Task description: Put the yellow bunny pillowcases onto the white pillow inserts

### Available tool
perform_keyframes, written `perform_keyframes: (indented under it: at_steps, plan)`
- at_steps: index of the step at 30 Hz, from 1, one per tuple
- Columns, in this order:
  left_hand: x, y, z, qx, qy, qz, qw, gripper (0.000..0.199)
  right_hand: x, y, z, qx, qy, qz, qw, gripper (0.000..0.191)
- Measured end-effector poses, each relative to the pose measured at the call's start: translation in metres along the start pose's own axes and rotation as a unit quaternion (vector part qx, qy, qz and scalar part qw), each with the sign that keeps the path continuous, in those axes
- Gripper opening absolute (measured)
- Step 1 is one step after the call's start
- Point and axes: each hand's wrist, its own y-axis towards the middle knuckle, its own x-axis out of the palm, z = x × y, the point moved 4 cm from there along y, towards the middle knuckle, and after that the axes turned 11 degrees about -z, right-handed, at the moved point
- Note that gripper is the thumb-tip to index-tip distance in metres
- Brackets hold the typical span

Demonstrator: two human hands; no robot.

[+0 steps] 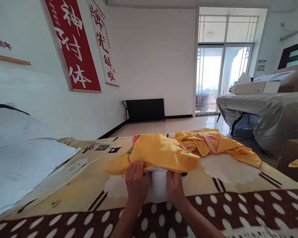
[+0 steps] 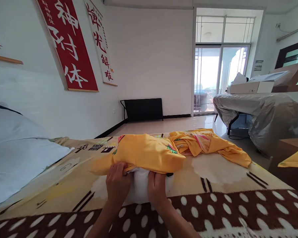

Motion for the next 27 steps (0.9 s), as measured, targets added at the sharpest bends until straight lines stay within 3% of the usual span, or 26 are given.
perform_keyframes:
  at_steps: [2, 6, 10, 14, 18, 23, 27]
  plan:
    - [-0.005, 0.003, -0.010, -0.020, -0.024, 0.021, 0.999, 0.022, 0.009, -0.013, -0.021, -0.035, -0.116, -0.002, 0.993, 0.037]
    - [-0.032, 0.008, -0.016, -0.054, -0.085, 0.096, 0.990, 0.030, 0.024, -0.033, -0.062, -0.155, -0.294, -0.020, 0.943, 0.045]
    - [-0.075, 0.008, -0.004, -0.069, -0.134, 0.178, 0.972, 0.032, 0.024, -0.050, -0.084, -0.287, -0.360, 0.034, 0.887, 0.043]
    - [-0.108, 0.004, 0.012, -0.056, -0.193, 0.245, 0.949, 0.030, 0.015, -0.069, -0.093, -0.377, -0.371, 0.019, 0.848, 0.034]
    - [-0.113, 0.002, 0.018, -0.024, -0.206, 0.288, 0.935, 0.029, 0.017, -0.079, -0.097, -0.368, -0.350, -0.023, 0.861, 0.031]
    - [-0.099, 0.007, 0.019, 0.036, -0.155, 0.204, 0.966, 0.030, 0.041, -0.071, -0.096, -0.313, -0.319, 0.043, 0.893, 0.035]
    - [-0.098, 0.008, 0.032, 0.107, -0.139, 0.179, 0.968, 0.033, 0.049, -0.058, -0.094, -0.250, -0.372, -0.020, 0.894, 0.039]
